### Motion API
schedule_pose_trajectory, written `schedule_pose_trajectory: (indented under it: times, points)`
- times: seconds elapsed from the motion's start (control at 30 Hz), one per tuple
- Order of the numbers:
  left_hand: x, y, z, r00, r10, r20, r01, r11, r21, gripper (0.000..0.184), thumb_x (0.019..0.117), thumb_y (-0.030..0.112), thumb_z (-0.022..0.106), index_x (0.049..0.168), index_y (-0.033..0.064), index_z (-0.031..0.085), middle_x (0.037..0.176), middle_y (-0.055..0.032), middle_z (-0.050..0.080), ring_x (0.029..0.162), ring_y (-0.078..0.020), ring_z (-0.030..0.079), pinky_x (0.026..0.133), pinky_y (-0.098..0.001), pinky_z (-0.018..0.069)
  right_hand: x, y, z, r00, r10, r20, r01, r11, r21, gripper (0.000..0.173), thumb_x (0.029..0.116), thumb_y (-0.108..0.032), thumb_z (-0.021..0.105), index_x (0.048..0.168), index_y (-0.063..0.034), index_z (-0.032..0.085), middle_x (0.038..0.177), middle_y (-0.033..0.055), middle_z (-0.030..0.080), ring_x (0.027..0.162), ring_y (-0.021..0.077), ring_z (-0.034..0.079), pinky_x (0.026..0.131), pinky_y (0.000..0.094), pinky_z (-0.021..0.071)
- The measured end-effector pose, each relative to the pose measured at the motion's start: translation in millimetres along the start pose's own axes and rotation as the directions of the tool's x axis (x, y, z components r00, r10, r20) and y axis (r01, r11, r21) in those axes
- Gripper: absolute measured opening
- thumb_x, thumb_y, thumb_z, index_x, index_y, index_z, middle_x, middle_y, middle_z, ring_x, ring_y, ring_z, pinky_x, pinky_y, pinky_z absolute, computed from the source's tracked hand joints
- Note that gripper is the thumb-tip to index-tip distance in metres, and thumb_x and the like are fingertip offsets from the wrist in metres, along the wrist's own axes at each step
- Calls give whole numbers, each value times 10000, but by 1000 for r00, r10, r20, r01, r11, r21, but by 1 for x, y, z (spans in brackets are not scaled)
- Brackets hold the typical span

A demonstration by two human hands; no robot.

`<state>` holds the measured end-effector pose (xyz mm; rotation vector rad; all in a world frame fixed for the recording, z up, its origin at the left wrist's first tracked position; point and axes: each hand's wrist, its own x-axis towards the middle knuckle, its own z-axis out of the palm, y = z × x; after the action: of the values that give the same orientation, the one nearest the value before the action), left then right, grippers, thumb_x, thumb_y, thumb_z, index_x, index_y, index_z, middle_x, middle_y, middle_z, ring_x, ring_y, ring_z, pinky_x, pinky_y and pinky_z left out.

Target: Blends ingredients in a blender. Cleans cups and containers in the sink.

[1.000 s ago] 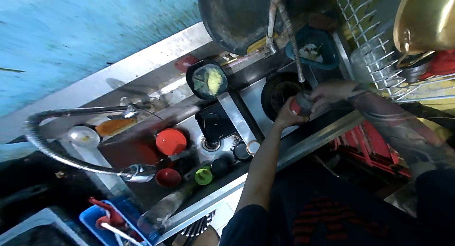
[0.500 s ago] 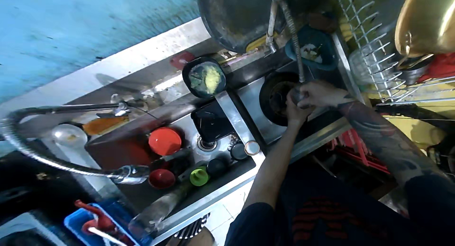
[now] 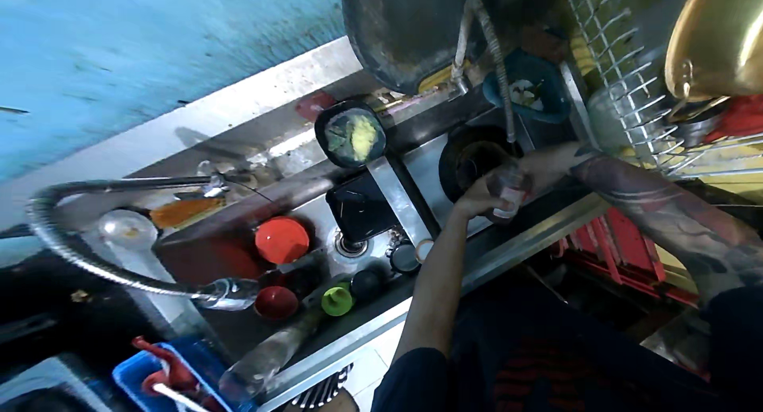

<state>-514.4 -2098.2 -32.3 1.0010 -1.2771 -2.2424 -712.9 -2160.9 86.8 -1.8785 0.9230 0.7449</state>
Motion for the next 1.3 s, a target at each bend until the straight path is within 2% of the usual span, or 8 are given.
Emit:
schedule_pose_trajectory:
  times: [0.23,0.37,0.47,0.6,0.77,0.9,1.03,1.3]
  points:
    - [9,-3,20,971,65,-231,-22,983,181,1091,588,116,973,1525,146,415,1382,-137,609,1239,-235,623,1034,-472,556,-4,-11,-2,980,197,29,-199,968,153,469,862,-137,837,1267,1,644,1166,214,683,1071,369,675,966,572,529]
    - [12,-9,24,934,139,-330,-22,942,335,1156,571,208,999,1551,173,385,1428,-134,583,1279,-246,604,1052,-487,544,4,-3,6,986,164,-12,-160,971,177,342,845,-167,852,1145,-54,731,1074,153,727,1002,315,698,931,552,549]
    - [9,-12,24,922,208,-327,-58,908,414,1148,575,280,1001,1552,185,407,1454,-119,570,1311,-236,581,1079,-485,525,4,7,7,995,97,15,-94,907,411,702,837,-168,864,1459,-84,549,1357,180,626,1230,320,617,1081,525,479]
    - [8,-16,16,913,250,-323,-73,878,472,1130,569,276,1003,1541,208,431,1480,-81,549,1336,-215,558,1104,-467,507,11,1,12,986,156,61,-165,967,192,395,827,-214,870,1158,-48,731,1064,168,723,980,321,701,929,559,555]
    - [5,-12,19,898,257,-358,-73,888,455,1163,547,240,1008,1545,178,414,1464,-102,559,1325,-235,565,1093,-487,513,4,-9,3,983,184,21,-170,854,492,653,863,-165,841,1443,-98,547,1213,197,683,970,334,719,855,516,613]
    - [1,-8,21,893,258,-367,-26,846,533,1186,526,241,1021,1547,189,420,1495,-106,531,1328,-277,559,1069,-526,521,0,-34,3,961,268,69,-276,906,320,422,872,-239,838,1214,-48,680,1013,183,717,861,336,699,817,549,579]
    - [-11,2,30,918,149,-368,16,912,410,1117,595,248,1001,1546,215,418,1412,-93,605,1209,-248,641,977,-505,580,7,4,20,988,151,-23,-126,894,431,537,832,-262,872,1298,-117,647,959,144,727,748,275,706,689,469,621]
    - [6,-4,44,888,162,-430,-124,986,115,1100,685,96,941,1586,112,310,1452,-186,555,1265,-270,609,1041,-439,544,8,12,20,973,161,-163,-99,937,336,315,1055,-318,589,1233,-67,653,1071,168,702,829,277,714,780,493,610]
